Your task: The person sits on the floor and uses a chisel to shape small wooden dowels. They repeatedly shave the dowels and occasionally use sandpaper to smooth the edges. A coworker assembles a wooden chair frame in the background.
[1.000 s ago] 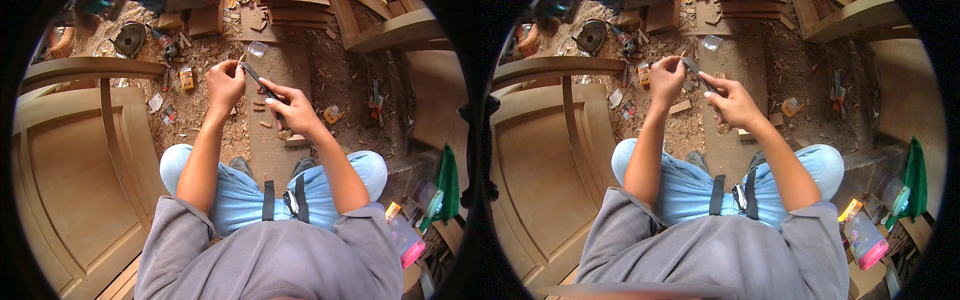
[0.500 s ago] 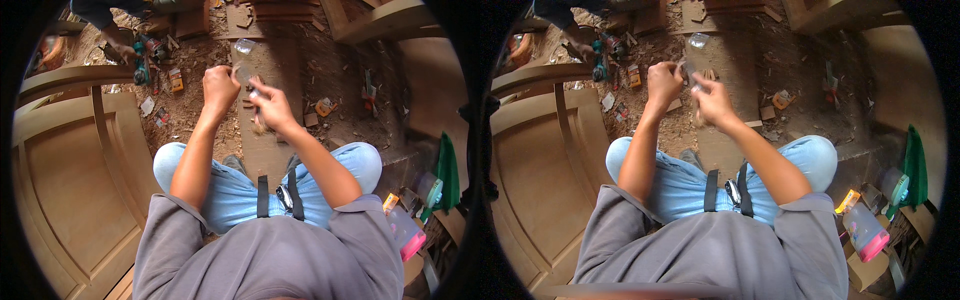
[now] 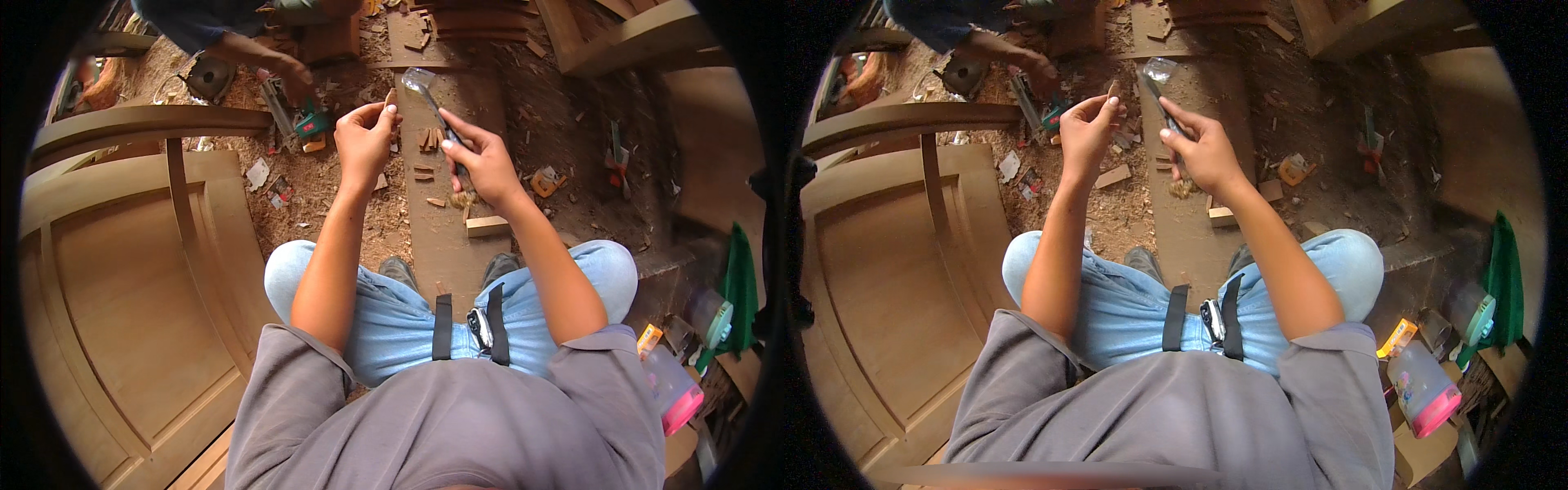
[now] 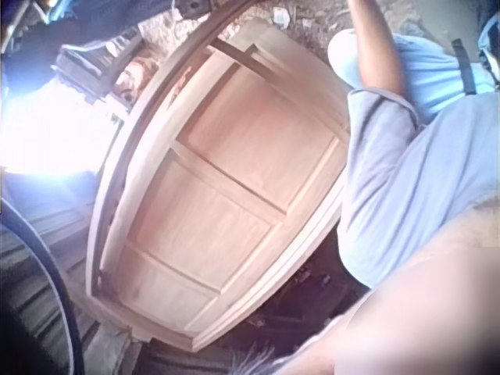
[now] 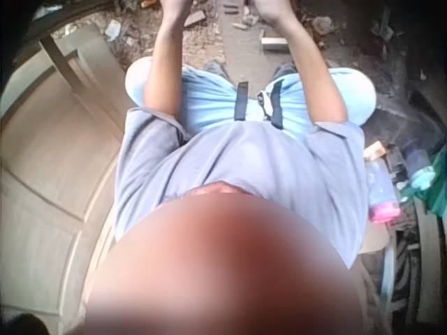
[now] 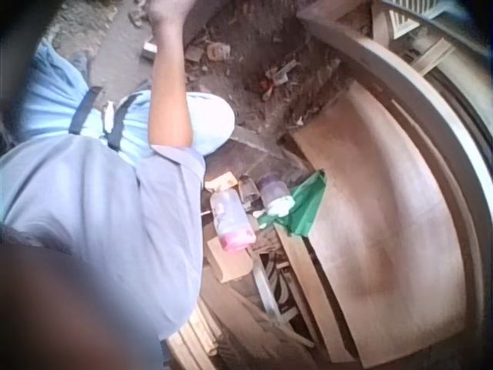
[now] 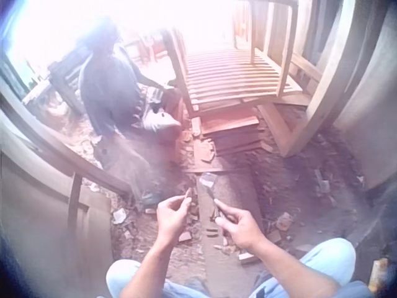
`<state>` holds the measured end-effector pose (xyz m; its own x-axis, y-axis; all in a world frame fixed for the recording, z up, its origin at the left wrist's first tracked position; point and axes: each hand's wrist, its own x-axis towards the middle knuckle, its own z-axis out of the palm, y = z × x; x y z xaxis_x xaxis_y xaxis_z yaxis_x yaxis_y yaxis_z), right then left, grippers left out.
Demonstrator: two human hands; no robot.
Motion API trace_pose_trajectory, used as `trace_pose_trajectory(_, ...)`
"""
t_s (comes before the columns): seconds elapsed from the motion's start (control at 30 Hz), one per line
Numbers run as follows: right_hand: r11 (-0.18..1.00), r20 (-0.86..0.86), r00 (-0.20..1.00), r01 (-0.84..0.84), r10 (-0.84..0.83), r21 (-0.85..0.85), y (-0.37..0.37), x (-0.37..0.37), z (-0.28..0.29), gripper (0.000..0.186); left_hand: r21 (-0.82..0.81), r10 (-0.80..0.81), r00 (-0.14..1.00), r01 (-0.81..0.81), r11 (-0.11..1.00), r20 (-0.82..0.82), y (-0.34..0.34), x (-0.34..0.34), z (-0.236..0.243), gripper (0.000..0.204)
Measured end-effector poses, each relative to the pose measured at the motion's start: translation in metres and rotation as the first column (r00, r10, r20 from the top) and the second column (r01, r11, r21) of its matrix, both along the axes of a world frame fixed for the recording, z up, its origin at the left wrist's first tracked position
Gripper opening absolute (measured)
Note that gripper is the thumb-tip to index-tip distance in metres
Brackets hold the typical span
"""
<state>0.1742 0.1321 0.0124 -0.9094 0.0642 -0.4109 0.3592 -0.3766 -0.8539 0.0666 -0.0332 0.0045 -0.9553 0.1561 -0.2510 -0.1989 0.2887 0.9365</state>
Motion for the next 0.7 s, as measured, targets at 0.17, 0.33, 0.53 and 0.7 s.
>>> trace_pose_trajectory(0.17, 0.981, -0.041, 0.98, -0.193, 0.192, -0.024, 0.001, 0.003, 0.009, 0.053, 0.107, 0.072, 0.996, -0.077, 0.991, 0.049, -0.004, -0.004, -0.003, 0.021)
trace_pose_trajectory(0.33, 0.983, -0.002, 0.983, -0.183, 0.183, 0.017, -0.002, 0.002, 0.01, 0.053, 0.267, 0.022, 0.99, -0.06, 0.962, 0.143, 0.0, -0.006, -0.003, 0.017)
trace_pose_trajectory(0.53, 0.977, -0.002, 0.977, -0.211, 0.212, 0.04, 0.011, 0.003, 0.001, 0.053, 0.326, 0.007, 0.972, -0.086, 0.942, 0.236, -0.003, -0.006, -0.009, 0.017)
trace_pose_trajectory(0.7, 0.986, 0.042, 0.986, -0.165, 0.164, 0.03, 0.004, 0.001, 0.005, 0.051, 0.207, -0.135, 0.977, 0.1, 0.973, 0.162, -0.01, -0.016, -0.006, 0.021)
